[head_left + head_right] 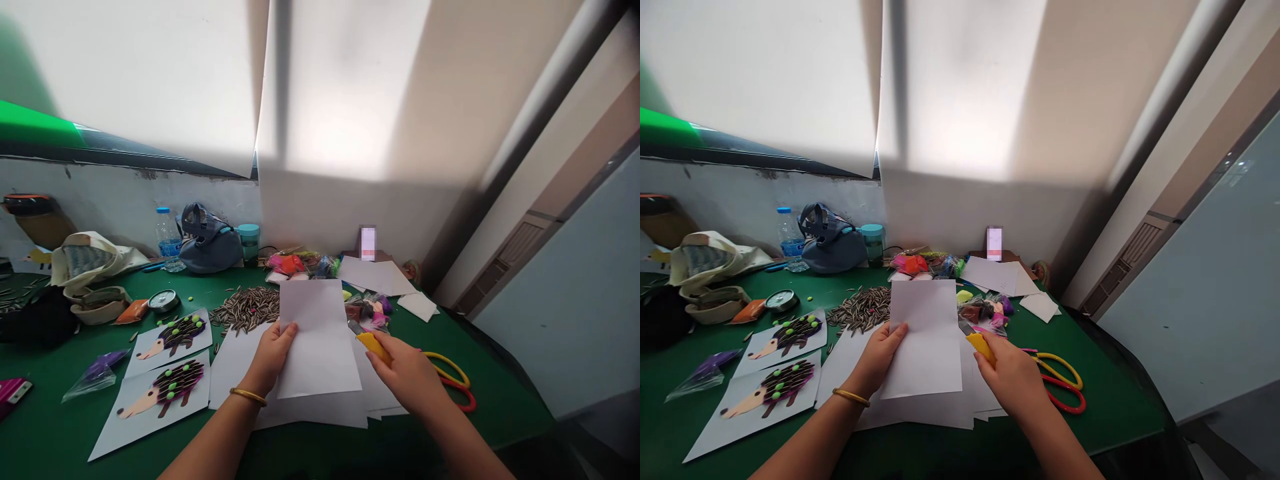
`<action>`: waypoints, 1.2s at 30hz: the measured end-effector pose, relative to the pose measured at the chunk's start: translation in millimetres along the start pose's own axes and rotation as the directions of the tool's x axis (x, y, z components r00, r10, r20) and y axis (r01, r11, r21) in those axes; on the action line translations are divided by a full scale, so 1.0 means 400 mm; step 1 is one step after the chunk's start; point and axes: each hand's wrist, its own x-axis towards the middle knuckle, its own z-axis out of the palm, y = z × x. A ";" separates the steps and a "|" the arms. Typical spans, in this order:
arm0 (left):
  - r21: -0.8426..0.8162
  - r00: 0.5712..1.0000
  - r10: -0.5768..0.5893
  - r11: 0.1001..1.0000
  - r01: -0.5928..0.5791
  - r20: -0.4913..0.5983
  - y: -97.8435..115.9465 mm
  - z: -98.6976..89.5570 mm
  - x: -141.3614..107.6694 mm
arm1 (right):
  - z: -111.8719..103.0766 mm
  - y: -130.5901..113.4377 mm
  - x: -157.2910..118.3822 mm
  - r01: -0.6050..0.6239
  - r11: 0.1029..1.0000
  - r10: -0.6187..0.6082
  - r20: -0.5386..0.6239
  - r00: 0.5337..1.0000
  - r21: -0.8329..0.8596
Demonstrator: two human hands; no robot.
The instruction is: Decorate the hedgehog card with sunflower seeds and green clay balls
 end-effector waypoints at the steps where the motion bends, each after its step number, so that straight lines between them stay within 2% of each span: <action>1: -0.002 1.000 0.003 1.000 -0.003 -0.001 -0.001 0.000 0.000 | 0.000 0.000 0.000 -0.007 1.000 0.006 0.015 1.000 0.027; 7: 0.135 0.994 0.072 0.989 -0.061 -0.080 -0.005 0.003 -0.001 | -0.011 0.024 0.012 -0.042 0.988 0.030 0.086 0.996 0.150; 10: 0.143 0.994 0.081 0.987 -0.069 -0.077 -0.005 0.003 -0.001 | -0.015 0.033 0.013 -0.063 0.978 0.040 0.116 0.992 0.198; 14: 0.059 0.999 0.015 0.998 -0.013 -0.034 0.000 0.001 0.000 | -0.018 0.039 0.010 -0.117 0.941 0.037 0.249 0.968 0.317; 19: -0.068 0.991 -0.125 0.989 0.128 0.047 0.009 -0.004 -0.001 | -0.027 0.037 0.006 -0.129 0.929 0.017 0.310 0.951 0.347; 21: -0.083 0.988 -0.145 0.985 0.150 0.058 0.008 -0.005 0.000 | -0.037 0.033 0.004 -0.136 0.923 -0.002 0.357 0.934 0.361; 23: -0.044 0.993 -0.114 0.992 0.116 0.035 0.002 -0.006 0.003 | -0.048 0.031 0.003 -0.146 0.905 -0.041 0.422 0.905 0.400; 26: 0.086 0.999 -0.002 0.996 0.005 -0.039 -0.009 -0.008 0.010 | -0.056 0.035 0.001 -0.149 0.889 -0.087 0.480 0.873 0.432; 28: 0.140 0.996 0.053 0.989 -0.042 -0.075 -0.015 -0.010 0.014 | -0.054 0.039 0.000 -0.134 0.916 -0.055 0.450 0.891 0.379; 32: 0.084 0.992 0.049 0.996 -0.039 -0.117 -0.015 -0.013 0.016 | -0.039 0.038 -0.007 -0.003 0.988 -0.038 0.258 0.965 0.156; 36: 0.000 0.994 -0.007 1.000 0.007 -0.109 -0.010 -0.011 0.014 | -0.024 0.025 -0.016 0.062 0.995 -0.078 0.202 0.976 0.081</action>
